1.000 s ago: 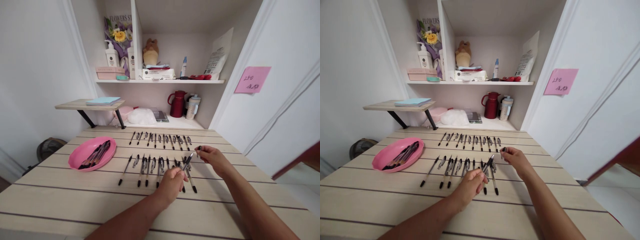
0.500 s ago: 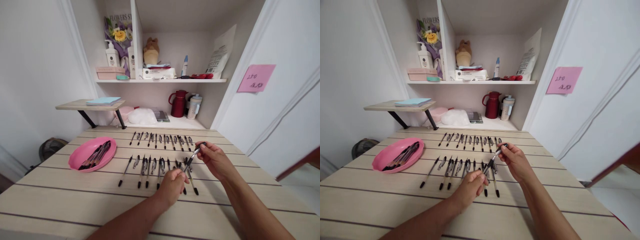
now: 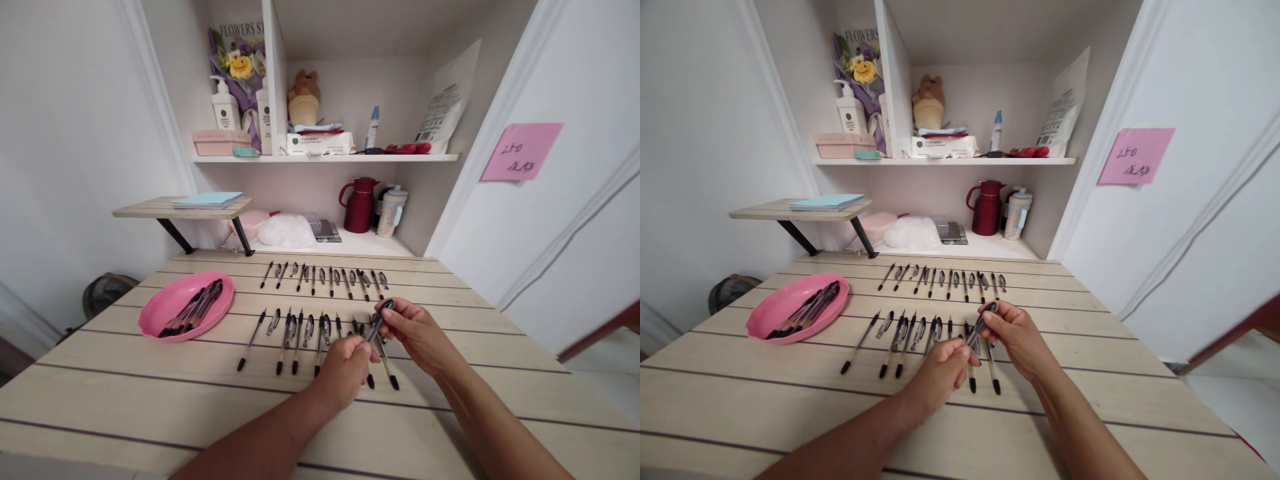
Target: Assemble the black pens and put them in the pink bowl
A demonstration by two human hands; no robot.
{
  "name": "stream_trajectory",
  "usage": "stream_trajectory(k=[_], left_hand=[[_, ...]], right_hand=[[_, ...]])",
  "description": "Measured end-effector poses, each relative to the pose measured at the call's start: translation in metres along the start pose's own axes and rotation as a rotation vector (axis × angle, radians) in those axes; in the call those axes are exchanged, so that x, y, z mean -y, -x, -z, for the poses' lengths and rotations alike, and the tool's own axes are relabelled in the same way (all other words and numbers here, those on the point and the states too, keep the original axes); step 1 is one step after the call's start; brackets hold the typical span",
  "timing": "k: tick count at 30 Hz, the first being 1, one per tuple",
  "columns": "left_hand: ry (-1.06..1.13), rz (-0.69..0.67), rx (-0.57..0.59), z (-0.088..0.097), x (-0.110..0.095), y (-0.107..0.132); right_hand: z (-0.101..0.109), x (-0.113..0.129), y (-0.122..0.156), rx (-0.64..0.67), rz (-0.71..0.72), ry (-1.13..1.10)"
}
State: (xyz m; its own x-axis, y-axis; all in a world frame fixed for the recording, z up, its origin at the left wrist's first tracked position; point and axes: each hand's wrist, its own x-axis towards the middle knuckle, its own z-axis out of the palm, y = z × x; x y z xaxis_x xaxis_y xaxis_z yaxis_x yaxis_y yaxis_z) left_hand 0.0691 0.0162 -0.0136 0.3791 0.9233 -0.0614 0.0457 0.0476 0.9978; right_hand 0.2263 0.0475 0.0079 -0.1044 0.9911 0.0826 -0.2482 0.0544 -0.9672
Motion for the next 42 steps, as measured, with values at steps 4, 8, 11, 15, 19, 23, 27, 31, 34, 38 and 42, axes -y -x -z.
stream_trajectory(k=[4,8,11,15,19,23,27,31,34,38,42], left_hand=[[-0.027,-0.013,-0.012,0.001,0.0,-0.002],[-0.061,-0.029,-0.029,0.001,0.001,-0.003],[-0.096,-0.025,-0.043,0.002,0.001,-0.001],[-0.134,-0.054,-0.058,0.005,-0.003,-0.003],[-0.221,-0.106,-0.142,0.019,-0.018,-0.004],[-0.482,-0.234,-0.369,0.058,-0.049,0.003],[-0.976,-0.258,-0.717,0.132,-0.077,0.019],[-1.347,0.067,-0.926,0.214,-0.082,0.037],[-1.418,0.376,-0.843,0.252,-0.074,0.047],[-1.404,0.566,-0.807,0.268,-0.059,0.048],[-1.393,0.592,-0.819,0.273,-0.052,0.044]], right_hand=[[-0.006,-0.003,0.002,-0.027,0.014,0.04],[-0.008,-0.003,0.002,-0.033,0.008,0.041],[-0.009,-0.004,0.003,-0.029,0.007,0.038],[-0.007,-0.003,0.002,-0.007,-0.002,-0.01],[0.012,-0.003,-0.006,-0.113,0.065,-0.119],[0.038,-0.007,-0.015,-0.377,0.124,-0.136],[0.055,-0.012,-0.02,-0.51,0.125,-0.124],[0.062,-0.016,-0.022,-0.533,0.1,-0.09],[0.067,-0.022,-0.023,-0.537,0.081,-0.044],[0.077,-0.036,-0.029,-0.527,0.047,0.042],[0.086,-0.047,-0.037,-0.526,0.0,0.078]])
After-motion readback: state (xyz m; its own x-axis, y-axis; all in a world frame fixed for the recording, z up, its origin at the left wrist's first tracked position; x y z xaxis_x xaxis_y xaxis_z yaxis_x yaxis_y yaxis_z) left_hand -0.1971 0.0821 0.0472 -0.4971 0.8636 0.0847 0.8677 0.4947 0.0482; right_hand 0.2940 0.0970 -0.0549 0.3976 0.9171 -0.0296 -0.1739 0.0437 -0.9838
